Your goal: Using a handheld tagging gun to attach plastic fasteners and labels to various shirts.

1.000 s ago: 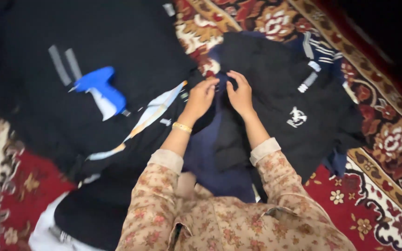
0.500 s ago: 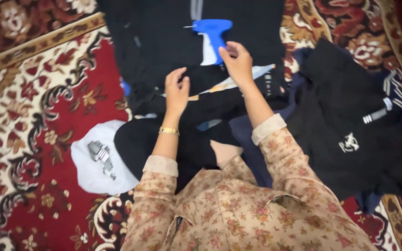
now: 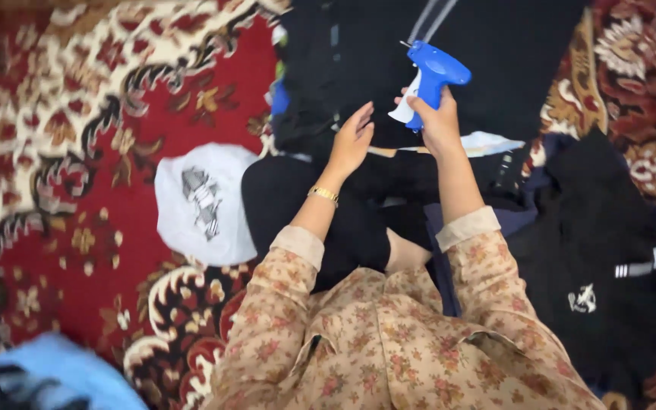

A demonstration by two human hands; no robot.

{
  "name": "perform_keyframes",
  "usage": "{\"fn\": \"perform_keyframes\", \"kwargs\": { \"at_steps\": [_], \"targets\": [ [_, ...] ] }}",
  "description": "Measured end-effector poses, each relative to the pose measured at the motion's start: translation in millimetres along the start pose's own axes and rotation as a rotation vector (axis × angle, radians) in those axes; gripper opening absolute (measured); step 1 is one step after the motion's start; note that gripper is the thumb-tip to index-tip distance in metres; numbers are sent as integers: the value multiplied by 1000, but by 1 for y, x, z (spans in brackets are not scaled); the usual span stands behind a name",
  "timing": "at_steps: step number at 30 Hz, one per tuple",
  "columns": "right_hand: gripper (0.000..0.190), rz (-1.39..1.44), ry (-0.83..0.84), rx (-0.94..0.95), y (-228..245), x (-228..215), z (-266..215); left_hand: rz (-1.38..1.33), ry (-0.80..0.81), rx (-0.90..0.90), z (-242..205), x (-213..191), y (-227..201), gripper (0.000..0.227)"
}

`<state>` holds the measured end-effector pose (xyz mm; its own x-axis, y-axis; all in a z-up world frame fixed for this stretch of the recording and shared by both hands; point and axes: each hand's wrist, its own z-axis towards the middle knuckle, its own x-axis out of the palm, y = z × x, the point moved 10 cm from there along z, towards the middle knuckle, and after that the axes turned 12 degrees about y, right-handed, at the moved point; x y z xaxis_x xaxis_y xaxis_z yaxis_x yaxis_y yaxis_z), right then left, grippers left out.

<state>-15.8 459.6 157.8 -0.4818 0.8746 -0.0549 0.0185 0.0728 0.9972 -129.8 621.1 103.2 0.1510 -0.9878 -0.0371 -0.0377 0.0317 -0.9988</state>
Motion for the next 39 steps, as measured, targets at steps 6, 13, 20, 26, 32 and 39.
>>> {"fn": "perform_keyframes", "kwargs": {
  "at_steps": [6,13,20,26,32,39],
  "targets": [
    [50,329,411,12,18,139,-25,-147,-281,67,-57,-95,-4,43],
    [42,539,619,180,0,272,-40,-308,-656,135,-173,-222,8,36],
    [18,764,576,434,41,366,-89,-9,-1005,-300,-282,-315,119,23],
    [36,758,684,577,-46,412,-107,257,-1034,-481,-279,-334,180,15],
    [34,649,746,656,-57,419,-126,461,-1013,-496,-263,-329,151,41],
    [37,517,733,648,-77,415,-124,381,-892,-549,-260,-341,203,62]
  ]
}}
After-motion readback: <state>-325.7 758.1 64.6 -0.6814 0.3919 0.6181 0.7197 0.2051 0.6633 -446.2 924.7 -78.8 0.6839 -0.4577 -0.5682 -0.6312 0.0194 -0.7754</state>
